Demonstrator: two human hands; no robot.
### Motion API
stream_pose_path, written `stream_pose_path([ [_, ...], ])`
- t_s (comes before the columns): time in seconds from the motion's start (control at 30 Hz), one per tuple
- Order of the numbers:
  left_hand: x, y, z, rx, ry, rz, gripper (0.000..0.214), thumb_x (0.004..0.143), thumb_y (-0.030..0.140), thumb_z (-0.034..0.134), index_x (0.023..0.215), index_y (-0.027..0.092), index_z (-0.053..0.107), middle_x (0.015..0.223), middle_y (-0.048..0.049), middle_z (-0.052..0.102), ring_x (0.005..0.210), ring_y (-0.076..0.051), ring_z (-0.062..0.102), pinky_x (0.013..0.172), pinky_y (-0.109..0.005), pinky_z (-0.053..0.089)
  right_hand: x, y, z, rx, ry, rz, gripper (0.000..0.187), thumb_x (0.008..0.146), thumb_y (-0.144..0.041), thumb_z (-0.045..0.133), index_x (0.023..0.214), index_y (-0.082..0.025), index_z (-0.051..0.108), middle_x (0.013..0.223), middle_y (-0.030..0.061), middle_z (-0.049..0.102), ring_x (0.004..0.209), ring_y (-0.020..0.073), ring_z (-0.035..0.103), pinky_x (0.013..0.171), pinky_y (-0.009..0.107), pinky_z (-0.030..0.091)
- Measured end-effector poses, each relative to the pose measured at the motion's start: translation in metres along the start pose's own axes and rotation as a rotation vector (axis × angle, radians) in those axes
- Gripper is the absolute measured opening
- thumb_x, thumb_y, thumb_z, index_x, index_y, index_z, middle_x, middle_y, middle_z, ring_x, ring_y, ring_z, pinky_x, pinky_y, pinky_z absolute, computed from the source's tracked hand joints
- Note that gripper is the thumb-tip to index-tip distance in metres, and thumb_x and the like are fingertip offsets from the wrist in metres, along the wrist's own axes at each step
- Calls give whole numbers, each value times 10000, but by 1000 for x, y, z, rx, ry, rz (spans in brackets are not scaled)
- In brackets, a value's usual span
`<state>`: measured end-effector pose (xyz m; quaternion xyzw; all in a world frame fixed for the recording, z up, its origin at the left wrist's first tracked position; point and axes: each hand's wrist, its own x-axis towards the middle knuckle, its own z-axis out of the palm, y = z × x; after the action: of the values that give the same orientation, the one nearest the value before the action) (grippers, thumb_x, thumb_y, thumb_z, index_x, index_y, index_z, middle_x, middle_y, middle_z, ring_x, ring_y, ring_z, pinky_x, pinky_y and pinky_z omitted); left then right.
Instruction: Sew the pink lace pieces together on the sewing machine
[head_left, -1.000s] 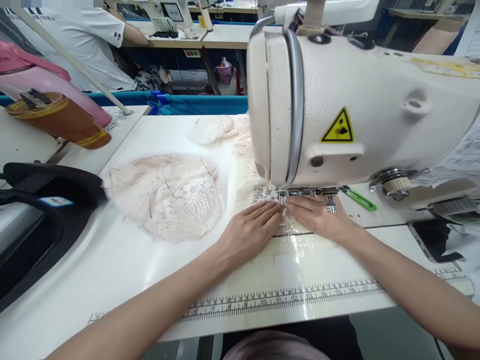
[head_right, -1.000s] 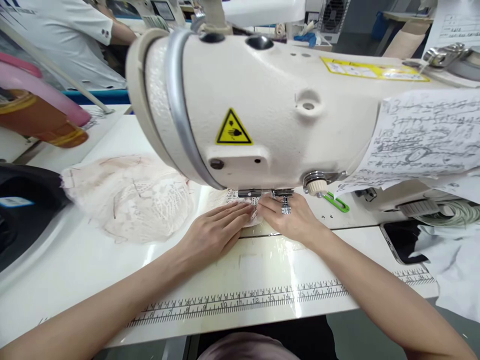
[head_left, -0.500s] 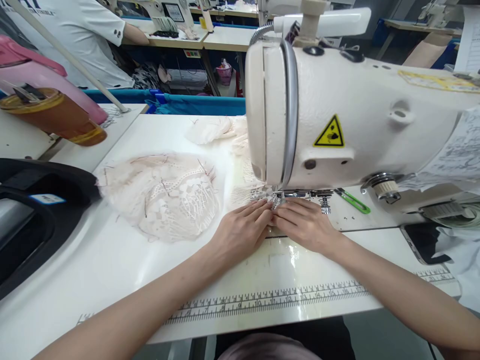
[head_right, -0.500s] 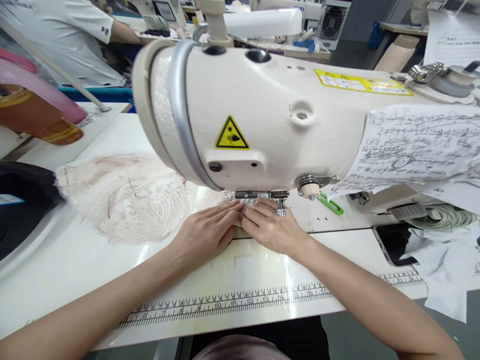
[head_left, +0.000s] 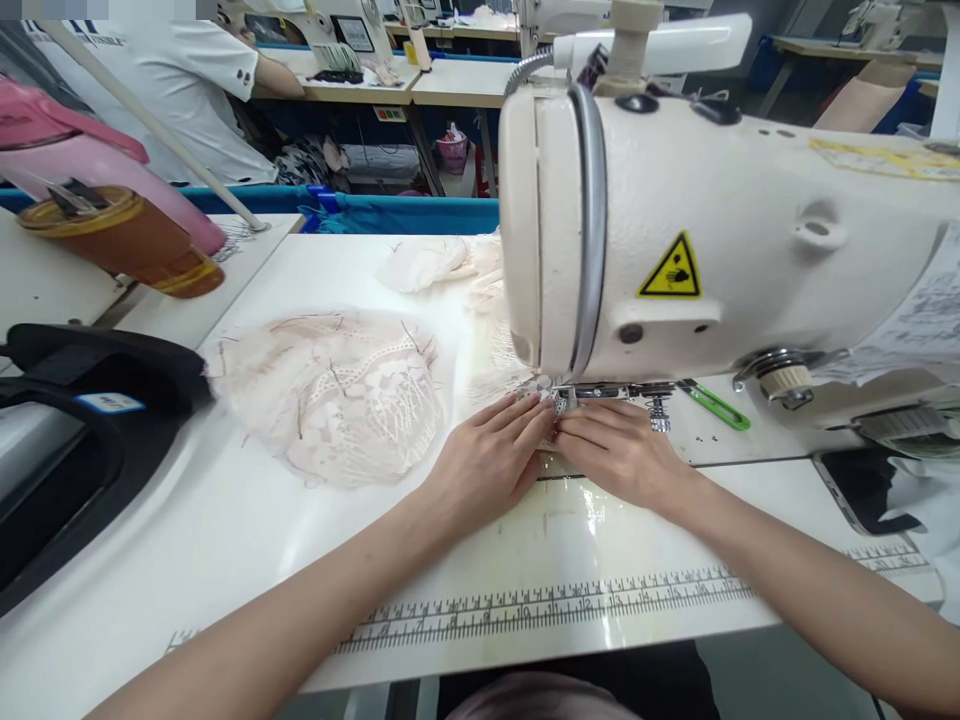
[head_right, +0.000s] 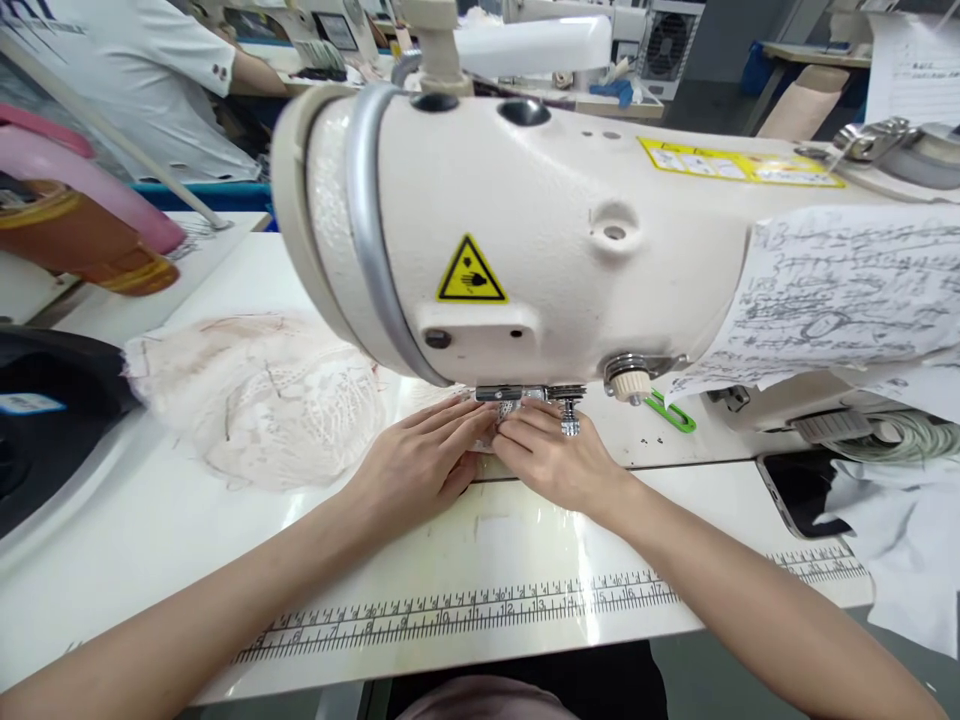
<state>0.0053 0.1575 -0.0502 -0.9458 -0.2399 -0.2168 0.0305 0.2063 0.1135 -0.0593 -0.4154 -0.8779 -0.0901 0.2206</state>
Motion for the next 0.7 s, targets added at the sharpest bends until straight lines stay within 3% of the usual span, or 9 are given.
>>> stream_pose_path([
  [0.37,1,1,3,52,18,9,342,908,179,452,1198,73,597,1233,-109,631,1164,-247,590,998,-410,514,-1,6,-4,3,-8,16,216,905,-100,486,936,-208,671,989,24,699,939,141,612,810,292,483],
  [0.7,3,1,3,73,21,6,343,912,200,453,1203,103,607,1241,-96,625,1179,-262,577,962,-427,531,0,9,-8,-73,-19,23,281,904,-53,433,922,-205,669,977,17,703,880,127,611,717,263,451],
])
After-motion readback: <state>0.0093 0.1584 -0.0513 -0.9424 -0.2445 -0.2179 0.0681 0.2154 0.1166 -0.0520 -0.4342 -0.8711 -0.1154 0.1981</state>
